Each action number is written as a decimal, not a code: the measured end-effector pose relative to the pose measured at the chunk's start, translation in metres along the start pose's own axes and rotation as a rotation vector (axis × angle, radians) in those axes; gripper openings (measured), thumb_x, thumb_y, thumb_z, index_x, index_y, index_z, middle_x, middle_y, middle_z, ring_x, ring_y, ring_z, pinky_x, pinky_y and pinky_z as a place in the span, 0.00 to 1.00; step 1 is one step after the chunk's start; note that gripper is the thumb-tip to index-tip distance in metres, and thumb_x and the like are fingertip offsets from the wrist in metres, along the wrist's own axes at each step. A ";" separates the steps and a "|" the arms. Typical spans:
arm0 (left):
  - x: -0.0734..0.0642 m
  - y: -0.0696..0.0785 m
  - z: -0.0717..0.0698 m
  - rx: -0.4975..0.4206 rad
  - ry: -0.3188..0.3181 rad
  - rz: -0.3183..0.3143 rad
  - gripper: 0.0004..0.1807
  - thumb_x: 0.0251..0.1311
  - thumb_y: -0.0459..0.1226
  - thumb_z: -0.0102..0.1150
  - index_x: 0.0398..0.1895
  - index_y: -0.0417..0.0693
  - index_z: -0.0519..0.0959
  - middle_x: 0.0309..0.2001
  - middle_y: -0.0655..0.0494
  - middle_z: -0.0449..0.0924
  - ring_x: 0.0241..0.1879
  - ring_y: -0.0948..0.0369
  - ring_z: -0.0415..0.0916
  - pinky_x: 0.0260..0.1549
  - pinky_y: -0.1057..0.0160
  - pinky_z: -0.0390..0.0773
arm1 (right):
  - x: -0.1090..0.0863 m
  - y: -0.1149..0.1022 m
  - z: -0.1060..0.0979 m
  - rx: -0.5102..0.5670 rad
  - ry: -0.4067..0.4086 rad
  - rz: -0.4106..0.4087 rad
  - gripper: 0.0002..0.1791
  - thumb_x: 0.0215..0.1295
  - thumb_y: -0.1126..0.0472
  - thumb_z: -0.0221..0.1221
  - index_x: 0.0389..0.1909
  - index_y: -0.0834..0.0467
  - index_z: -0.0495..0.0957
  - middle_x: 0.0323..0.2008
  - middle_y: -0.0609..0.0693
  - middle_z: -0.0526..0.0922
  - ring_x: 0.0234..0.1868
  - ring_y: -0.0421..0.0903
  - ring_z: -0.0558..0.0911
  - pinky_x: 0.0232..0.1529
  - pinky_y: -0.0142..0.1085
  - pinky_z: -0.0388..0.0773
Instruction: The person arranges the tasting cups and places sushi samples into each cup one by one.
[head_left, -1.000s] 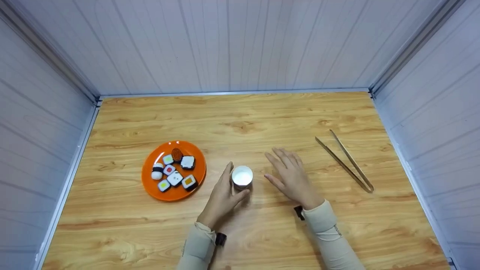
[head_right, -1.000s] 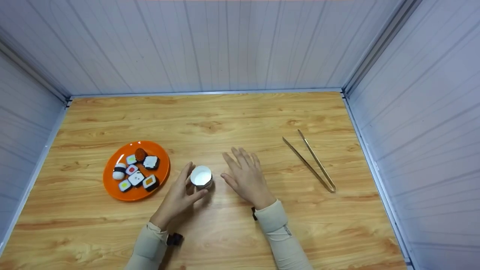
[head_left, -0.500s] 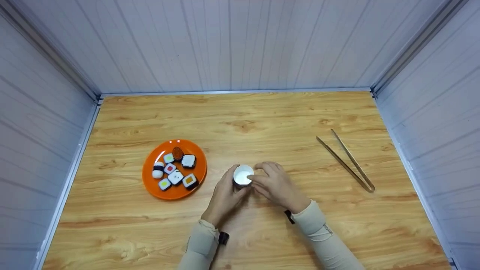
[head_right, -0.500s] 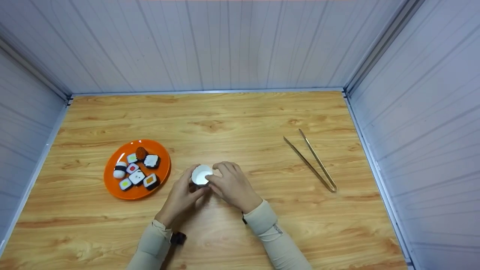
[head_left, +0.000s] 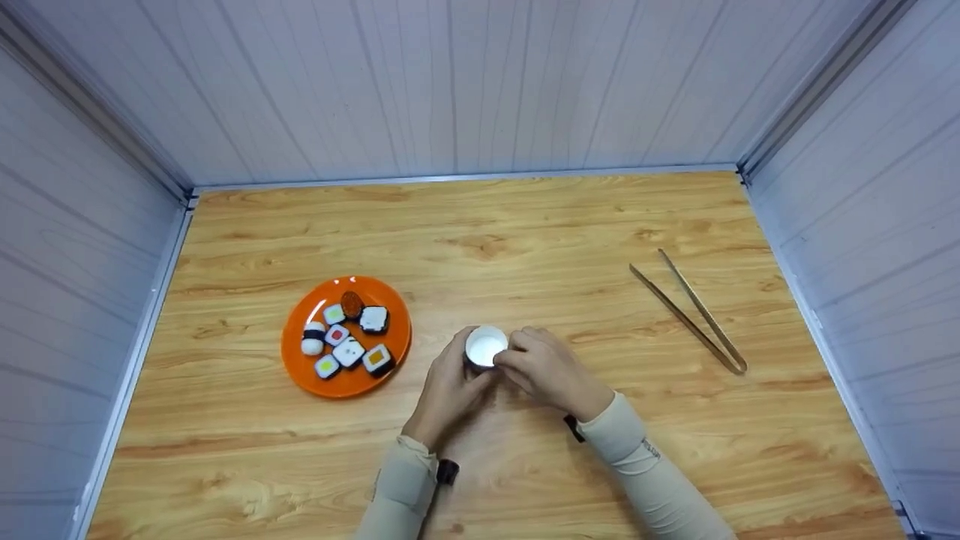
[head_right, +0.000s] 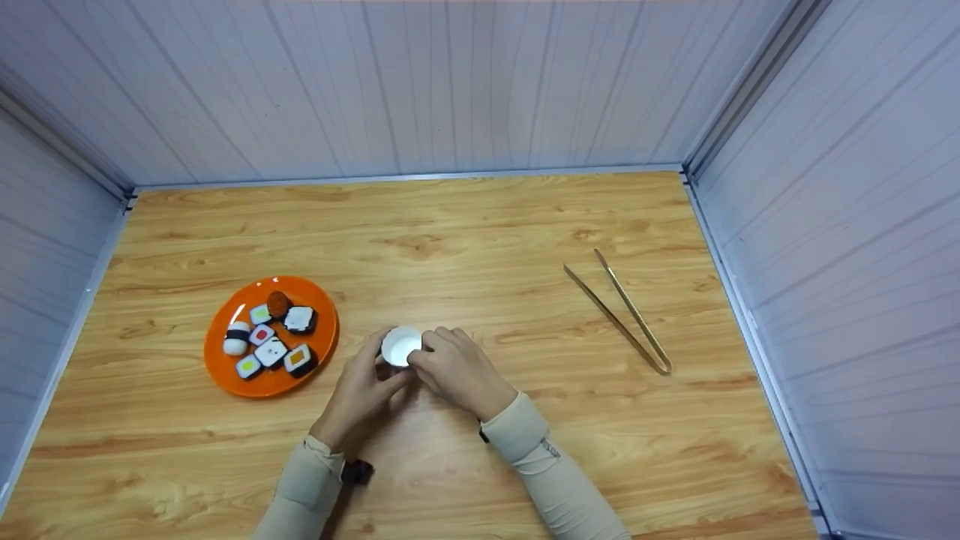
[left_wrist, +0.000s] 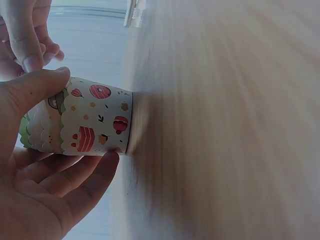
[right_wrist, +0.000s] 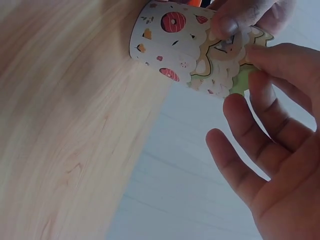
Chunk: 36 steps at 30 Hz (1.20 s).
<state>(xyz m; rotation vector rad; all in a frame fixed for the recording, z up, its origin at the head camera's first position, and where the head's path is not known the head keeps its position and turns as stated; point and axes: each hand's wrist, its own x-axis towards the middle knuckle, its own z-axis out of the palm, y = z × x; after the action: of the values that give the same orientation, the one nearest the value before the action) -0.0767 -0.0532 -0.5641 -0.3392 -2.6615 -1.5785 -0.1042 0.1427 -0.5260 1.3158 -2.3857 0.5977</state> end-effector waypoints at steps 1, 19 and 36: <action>0.001 0.000 0.000 0.000 -0.001 -0.002 0.35 0.56 0.31 0.71 0.67 0.41 0.68 0.62 0.48 0.75 0.63 0.56 0.70 0.63 0.54 0.70 | 0.000 0.001 -0.001 0.000 -0.003 -0.001 0.03 0.61 0.63 0.68 0.34 0.53 0.84 0.28 0.47 0.74 0.28 0.45 0.72 0.31 0.40 0.74; -0.001 0.000 0.002 0.094 -0.013 0.023 0.35 0.61 0.34 0.69 0.69 0.43 0.66 0.63 0.47 0.73 0.64 0.55 0.70 0.63 0.53 0.70 | 0.015 0.011 -0.032 0.134 0.180 -0.041 0.06 0.58 0.67 0.70 0.37 0.59 0.87 0.30 0.47 0.81 0.30 0.44 0.78 0.31 0.37 0.77; 0.002 0.002 0.003 0.145 -0.033 -0.031 0.34 0.61 0.38 0.69 0.69 0.44 0.66 0.61 0.48 0.74 0.62 0.55 0.71 0.62 0.52 0.71 | 0.094 0.090 0.022 0.011 -0.156 0.201 0.07 0.68 0.61 0.64 0.41 0.56 0.89 0.36 0.48 0.88 0.35 0.48 0.83 0.40 0.42 0.81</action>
<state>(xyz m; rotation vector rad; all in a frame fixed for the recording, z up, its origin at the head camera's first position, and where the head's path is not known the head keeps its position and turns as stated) -0.0778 -0.0494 -0.5630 -0.3221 -2.7992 -1.3891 -0.2309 0.1075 -0.5154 1.1739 -2.6673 0.5831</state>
